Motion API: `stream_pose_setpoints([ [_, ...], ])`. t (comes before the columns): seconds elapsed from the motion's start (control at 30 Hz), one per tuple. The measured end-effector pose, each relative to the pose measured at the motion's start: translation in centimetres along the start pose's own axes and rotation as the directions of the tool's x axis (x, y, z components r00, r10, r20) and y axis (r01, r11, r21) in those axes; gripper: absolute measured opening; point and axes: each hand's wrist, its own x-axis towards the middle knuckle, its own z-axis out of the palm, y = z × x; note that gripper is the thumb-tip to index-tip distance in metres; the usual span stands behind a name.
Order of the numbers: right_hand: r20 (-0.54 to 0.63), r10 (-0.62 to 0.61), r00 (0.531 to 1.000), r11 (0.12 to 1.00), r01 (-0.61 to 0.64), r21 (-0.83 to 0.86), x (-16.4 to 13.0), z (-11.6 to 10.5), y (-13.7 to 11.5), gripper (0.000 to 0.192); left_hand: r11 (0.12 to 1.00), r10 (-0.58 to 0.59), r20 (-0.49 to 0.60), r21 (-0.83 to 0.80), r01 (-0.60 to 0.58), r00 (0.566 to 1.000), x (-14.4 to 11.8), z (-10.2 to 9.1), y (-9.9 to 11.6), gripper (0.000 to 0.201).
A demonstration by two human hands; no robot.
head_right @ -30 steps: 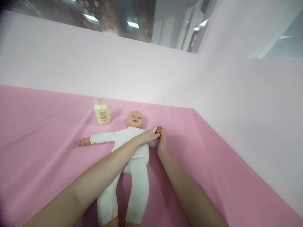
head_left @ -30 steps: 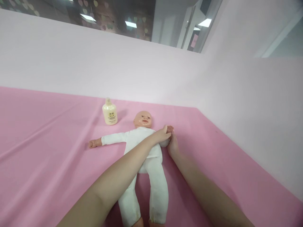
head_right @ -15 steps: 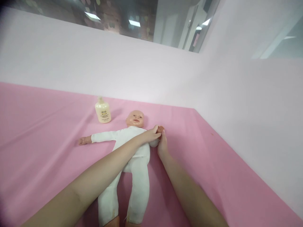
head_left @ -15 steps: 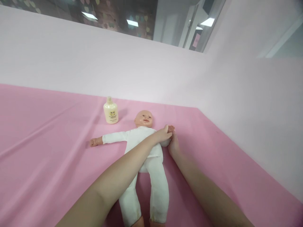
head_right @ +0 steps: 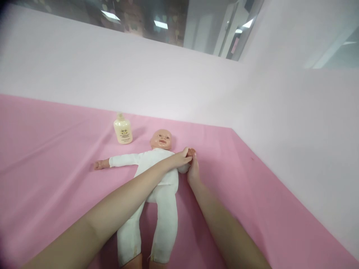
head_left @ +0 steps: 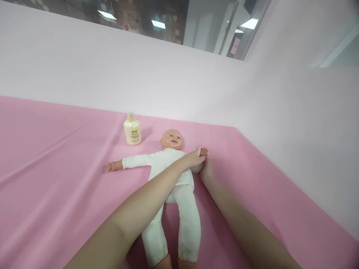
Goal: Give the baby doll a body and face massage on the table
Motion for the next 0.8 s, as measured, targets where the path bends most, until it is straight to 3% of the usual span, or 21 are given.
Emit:
stream_pose_setpoints([
  [0.8, -0.007, -0.013, 1.0, 1.0, 0.013, 0.005, 0.03, -0.37, -0.16, 0.037, 1.0, -0.027, -0.011, 0.003, 0.027, 1.0, 0.11, 0.31, 0.27, 0.033],
])
